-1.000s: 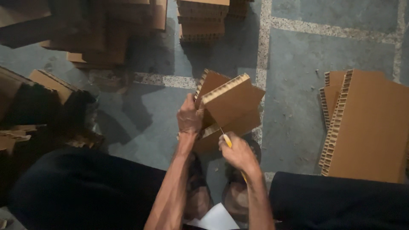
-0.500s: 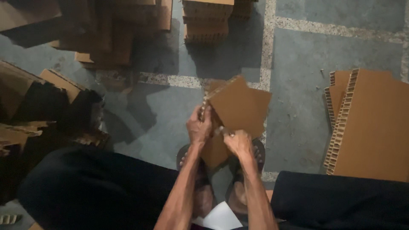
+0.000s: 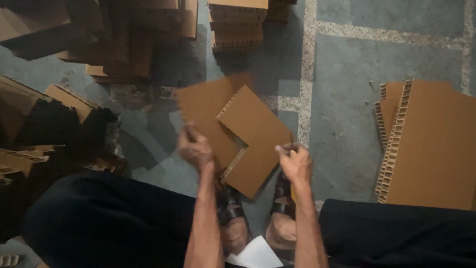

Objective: The person sits on the floor and uses a yellow utility knife to cut corrugated cardboard sheets into smaller rectangular pieces. The person repeatedly scores and snaps the cardboard, then stacks the cut pieces nearby.

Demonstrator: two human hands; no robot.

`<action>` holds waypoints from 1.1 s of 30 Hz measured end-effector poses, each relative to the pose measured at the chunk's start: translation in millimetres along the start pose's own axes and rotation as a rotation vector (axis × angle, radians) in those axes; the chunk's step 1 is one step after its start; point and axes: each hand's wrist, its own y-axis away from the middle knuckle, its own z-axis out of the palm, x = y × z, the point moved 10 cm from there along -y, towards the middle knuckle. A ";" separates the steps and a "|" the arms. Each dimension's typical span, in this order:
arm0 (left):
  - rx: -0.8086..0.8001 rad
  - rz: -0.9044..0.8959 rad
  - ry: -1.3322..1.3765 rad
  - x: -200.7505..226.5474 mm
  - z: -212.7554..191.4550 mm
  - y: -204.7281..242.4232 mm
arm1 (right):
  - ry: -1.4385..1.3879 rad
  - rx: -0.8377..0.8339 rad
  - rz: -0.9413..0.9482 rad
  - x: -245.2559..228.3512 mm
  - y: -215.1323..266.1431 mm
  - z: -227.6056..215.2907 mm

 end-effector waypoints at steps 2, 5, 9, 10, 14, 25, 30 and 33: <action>0.221 0.246 0.024 38.6 -50.9 -18.1 | 0.013 0.049 -0.035 -1.0 -3.6 -10.0; 0.286 0.324 -0.019 74.6 -92.0 -32.6 | -0.071 0.099 -0.091 -3.7 1.2 -13.9; 0.306 0.468 -0.083 122.0 -133.0 -39.3 | -0.256 0.105 -0.133 -16.1 6.4 -16.8; 0.236 0.455 -0.033 127.6 -135.3 -43.3 | -0.284 0.106 -0.205 -26.0 9.5 -21.6; -0.208 0.087 0.006 112.2 -107.0 -62.6 | -0.623 -0.113 -0.206 -41.9 13.4 -20.7; -0.579 0.138 0.005 94.0 -2.6 -42.1 | -0.776 -0.071 0.024 18.3 -2.1 -24.0; -0.609 -0.161 -0.173 4.9 34.1 -40.8 | -0.905 0.017 0.346 95.9 -8.9 24.8; -0.883 -0.257 -0.314 -37.9 73.3 8.8 | -1.070 0.023 0.369 111.2 -5.8 51.5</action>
